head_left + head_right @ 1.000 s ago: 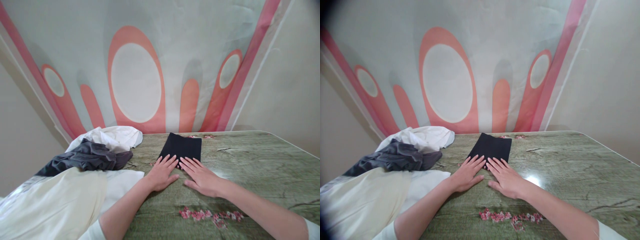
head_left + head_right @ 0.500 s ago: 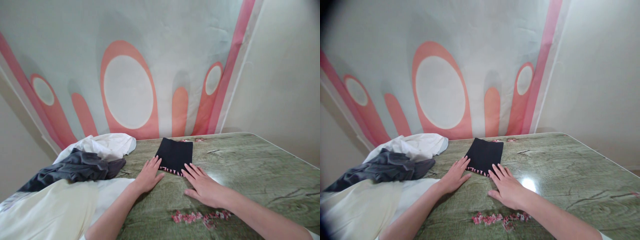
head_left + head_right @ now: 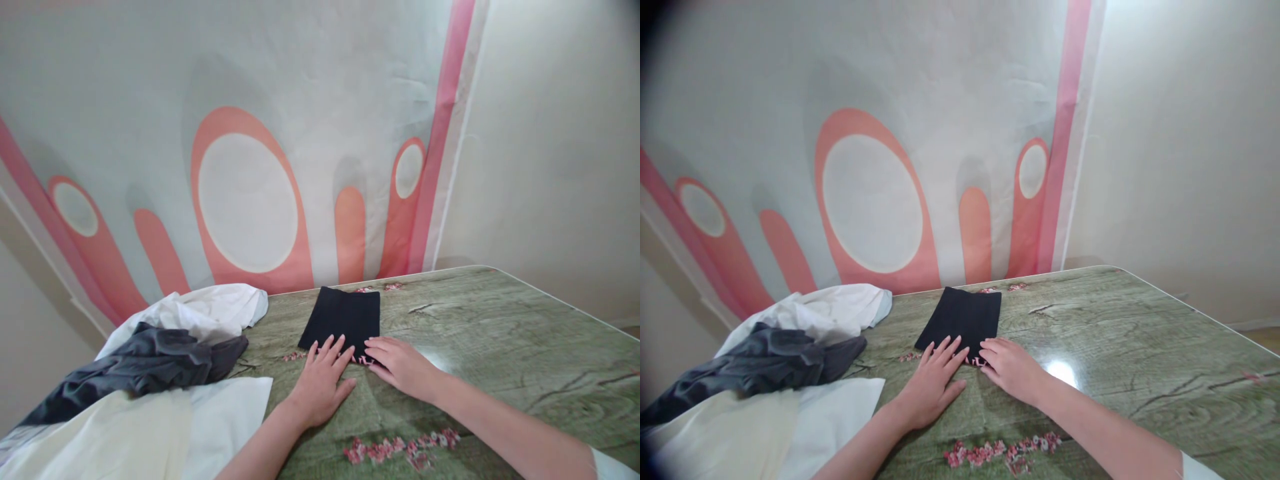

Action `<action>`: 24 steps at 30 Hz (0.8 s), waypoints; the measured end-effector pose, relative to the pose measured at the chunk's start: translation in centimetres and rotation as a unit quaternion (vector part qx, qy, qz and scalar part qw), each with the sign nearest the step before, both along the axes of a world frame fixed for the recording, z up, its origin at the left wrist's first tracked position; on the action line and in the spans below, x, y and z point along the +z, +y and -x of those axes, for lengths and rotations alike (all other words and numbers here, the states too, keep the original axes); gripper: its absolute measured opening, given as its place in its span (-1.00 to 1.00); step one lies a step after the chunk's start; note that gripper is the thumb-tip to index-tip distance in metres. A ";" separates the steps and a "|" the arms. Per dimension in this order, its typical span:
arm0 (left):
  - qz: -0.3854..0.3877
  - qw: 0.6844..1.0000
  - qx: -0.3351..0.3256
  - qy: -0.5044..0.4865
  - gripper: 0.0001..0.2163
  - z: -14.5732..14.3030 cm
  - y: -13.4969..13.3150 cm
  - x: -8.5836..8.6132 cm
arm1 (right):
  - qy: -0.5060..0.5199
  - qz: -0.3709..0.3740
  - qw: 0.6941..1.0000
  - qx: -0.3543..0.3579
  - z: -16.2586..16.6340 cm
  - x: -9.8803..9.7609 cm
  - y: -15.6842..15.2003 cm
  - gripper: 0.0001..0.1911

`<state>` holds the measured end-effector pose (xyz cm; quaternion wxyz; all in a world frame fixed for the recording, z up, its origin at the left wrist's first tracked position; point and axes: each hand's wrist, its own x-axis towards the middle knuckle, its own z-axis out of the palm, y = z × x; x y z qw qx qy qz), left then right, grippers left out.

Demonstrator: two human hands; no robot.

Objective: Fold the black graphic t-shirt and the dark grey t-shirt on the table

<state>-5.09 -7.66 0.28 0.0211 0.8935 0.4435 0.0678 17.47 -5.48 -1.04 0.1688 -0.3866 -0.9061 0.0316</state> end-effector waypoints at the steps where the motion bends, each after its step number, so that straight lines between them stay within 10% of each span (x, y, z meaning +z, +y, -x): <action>1: 0.001 1.000 -0.002 -0.002 -0.52 0.1 0.0 0.0 | -0.003 -0.022 1.000 0.008 0.1 0.0 0.0 -0.68; 15: -0.049 0.991 -0.002 -0.123 -0.44 -0.9 1.0 -0.6 | -0.033 -0.124 0.992 -0.007 1.2 -0.2 -0.6 -0.83; 24: -0.033 0.991 -0.047 -0.123 -0.42 -1.3 1.3 -0.8 | 0.107 -0.138 0.977 0.122 2.5 0.8 -2.6 -0.76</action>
